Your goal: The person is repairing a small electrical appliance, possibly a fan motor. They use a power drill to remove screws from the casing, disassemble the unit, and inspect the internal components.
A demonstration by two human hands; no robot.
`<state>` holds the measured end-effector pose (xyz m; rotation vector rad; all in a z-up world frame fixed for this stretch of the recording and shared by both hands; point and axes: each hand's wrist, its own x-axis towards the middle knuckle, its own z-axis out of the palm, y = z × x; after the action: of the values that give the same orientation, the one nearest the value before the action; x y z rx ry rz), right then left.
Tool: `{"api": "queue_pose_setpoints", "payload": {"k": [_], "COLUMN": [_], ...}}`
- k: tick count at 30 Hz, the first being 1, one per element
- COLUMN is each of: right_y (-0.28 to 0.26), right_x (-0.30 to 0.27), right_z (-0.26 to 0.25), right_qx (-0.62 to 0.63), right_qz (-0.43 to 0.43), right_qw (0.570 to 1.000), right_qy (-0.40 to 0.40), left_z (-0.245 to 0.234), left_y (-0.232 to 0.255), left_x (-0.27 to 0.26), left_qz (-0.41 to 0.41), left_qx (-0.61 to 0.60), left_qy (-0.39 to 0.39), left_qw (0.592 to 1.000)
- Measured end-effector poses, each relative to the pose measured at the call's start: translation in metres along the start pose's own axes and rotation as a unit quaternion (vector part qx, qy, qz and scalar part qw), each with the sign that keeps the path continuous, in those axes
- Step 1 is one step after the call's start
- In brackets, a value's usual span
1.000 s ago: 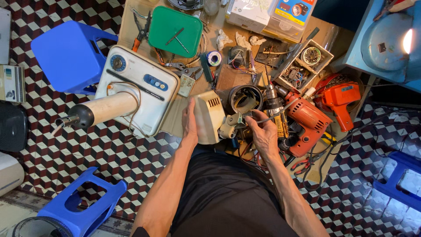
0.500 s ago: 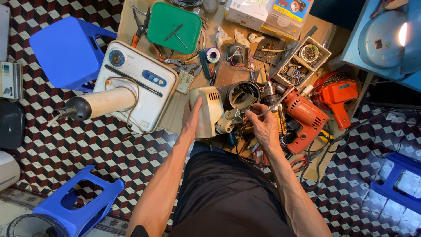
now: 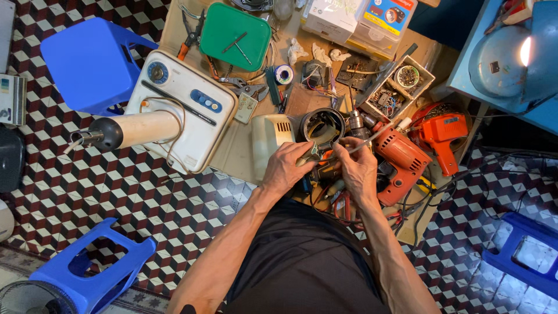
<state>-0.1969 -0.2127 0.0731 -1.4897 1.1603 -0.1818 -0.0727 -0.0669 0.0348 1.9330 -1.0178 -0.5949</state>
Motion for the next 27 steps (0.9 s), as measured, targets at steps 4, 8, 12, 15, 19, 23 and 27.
{"api": "queue_pose_setpoints", "payload": {"k": [4, 8, 12, 15, 19, 23, 27], "right_y": [-0.022, -0.027, -0.013, -0.001, 0.005, 0.002, 0.004], "right_x": [-0.006, 0.003, 0.03, 0.043, 0.047, 0.051, 0.055], "right_z": [-0.007, -0.001, 0.005, -0.002, -0.006, -0.004, -0.009], "right_qx": [0.115, 0.094, 0.223, 0.225, 0.157, 0.085, 0.04], "right_qz": [-0.005, -0.006, 0.005, 0.049, 0.019, 0.016, 0.119], "right_qw": [0.992, 0.991, 0.968, 0.967, 0.983, 0.993, 0.991], "right_qy": [-0.057, -0.094, -0.11, -0.109, -0.094, -0.078, -0.04], "left_z": [-0.005, -0.004, 0.001, 0.003, 0.008, 0.01, 0.004], "left_y": [-0.001, -0.001, -0.001, -0.005, -0.008, -0.005, 0.007], "left_x": [0.0, -0.004, -0.006, -0.006, -0.009, -0.01, -0.008], "left_qz": [0.02, 0.023, -0.046, -0.049, -0.039, -0.041, -0.135], "left_qx": [-0.002, 0.001, -0.055, -0.053, -0.052, -0.057, -0.094], "left_qy": [-0.005, 0.011, 0.013, 0.003, 0.01, 0.018, -0.001], "left_qw": [1.0, 1.0, 0.997, 0.997, 0.998, 0.997, 0.986]}}
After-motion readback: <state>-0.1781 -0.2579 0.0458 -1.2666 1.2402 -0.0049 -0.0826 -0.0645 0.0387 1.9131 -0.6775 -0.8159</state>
